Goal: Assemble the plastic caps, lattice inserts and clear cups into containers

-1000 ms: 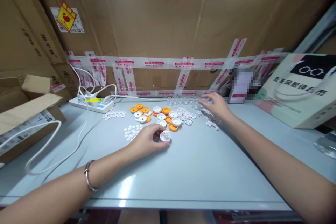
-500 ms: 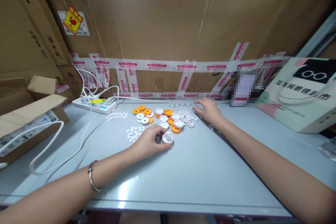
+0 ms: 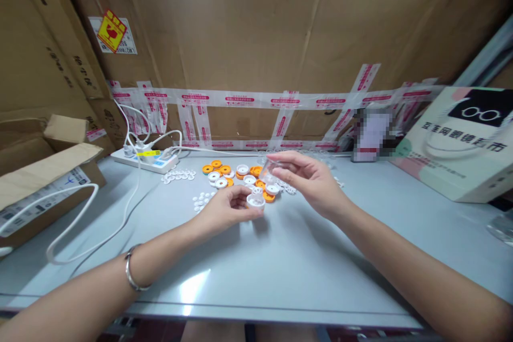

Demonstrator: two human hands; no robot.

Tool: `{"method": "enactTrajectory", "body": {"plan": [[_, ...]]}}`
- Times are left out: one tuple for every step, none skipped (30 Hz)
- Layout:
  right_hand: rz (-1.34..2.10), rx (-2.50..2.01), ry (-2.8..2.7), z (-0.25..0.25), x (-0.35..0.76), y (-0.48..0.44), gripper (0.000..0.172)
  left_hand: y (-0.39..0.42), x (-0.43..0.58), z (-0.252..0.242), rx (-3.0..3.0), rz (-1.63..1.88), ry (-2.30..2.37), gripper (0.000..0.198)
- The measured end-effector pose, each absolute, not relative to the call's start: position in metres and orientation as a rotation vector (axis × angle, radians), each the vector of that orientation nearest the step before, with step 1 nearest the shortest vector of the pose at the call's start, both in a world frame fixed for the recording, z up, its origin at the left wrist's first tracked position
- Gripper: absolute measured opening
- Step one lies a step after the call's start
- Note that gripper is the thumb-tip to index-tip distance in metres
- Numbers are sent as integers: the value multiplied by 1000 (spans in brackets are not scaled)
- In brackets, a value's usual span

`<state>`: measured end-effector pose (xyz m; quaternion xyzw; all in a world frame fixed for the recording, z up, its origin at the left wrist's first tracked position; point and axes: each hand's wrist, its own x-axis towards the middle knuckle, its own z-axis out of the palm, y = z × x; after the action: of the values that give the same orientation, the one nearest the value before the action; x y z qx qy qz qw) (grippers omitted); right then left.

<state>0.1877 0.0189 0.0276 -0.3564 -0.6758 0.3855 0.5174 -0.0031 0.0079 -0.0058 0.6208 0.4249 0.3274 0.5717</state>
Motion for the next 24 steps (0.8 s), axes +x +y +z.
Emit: {"method": "enactTrajectory", "body": {"plan": [[953, -854, -1637, 29, 185, 14, 27, 7, -3, -4, 1446, 774, 962, 37], [976, -855, -1642, 30, 183, 11, 26, 5, -3, -3, 1443, 781, 930, 36], [997, -852, -1637, 31, 181, 8, 26, 4, -4, -1, 1446, 789, 904, 35], [1014, -847, -1626, 31, 181, 7, 25, 2, -4, 0, 1451, 796, 883, 33], [1027, -840, -1614, 32, 181, 6, 25, 1, -4, 1, 1457, 802, 866, 32], [1033, -832, -1606, 32, 181, 6, 25, 0, -4, 3, 1464, 807, 853, 31], [1036, -825, -1604, 32, 181, 6, 25, -1, -4, 4, 1469, 811, 845, 31], [1035, -822, -1608, 32, 181, 5, 24, -2, -4, 4, 1472, 812, 842, 30], [1034, -820, -1617, 33, 181, 5, 24, -2, -4, 5, 1471, 814, 843, 30], [1036, -821, -1631, 33, 181, 4, 23, -3, -4, 6, 1470, 816, 845, 31], [1039, -820, -1644, 33, 180, 3, 23, -3, -4, 7, 1468, 818, 845, 31], [1046, -818, -1659, 33, 180, 3, 22, -4, -4, 8, 1465, 821, 843, 31], [1053, -815, -1672, 33, 179, 2, 21, -4, -4, 8, 1462, 824, 839, 31], [1059, -809, -1682, 33, 178, 1, 20, -4, -4, 9, 1461, 829, 835, 31], [1064, -804, -1691, 33, 178, 1, 19, -5, -5, 9, 1463, 833, 833, 31], [1070, -802, -1699, 33, 177, 1, 19, -5, -5, 9, 1467, 837, 835, 31], [1075, -802, -1706, 33, 177, 1, 19, -5, -5, 10, 1472, 839, 838, 32], [1080, -805, -1711, 33, 177, 1, 19, -5, -5, 10, 1479, 839, 842, 32], [1082, -808, -1713, 33, 177, 1, 20, -6, -5, 10, 1484, 837, 847, 33], [1083, -810, -1714, 33, 177, 1, 20, -6, -5, 10, 1489, 834, 852, 33], [1081, -812, -1715, 32, 177, 1, 20, -6, -5, 11, 1493, 829, 853, 32], [1078, -812, -1715, 32, 177, 1, 20, -6, -5, 11, 1495, 827, 852, 32], [1075, -812, -1715, 31, 177, 1, 20, -6, -4, 11, 1493, 825, 850, 31], [1071, -811, -1715, 30, 177, 1, 20, -6, -4, 11, 1488, 825, 846, 31]]}}
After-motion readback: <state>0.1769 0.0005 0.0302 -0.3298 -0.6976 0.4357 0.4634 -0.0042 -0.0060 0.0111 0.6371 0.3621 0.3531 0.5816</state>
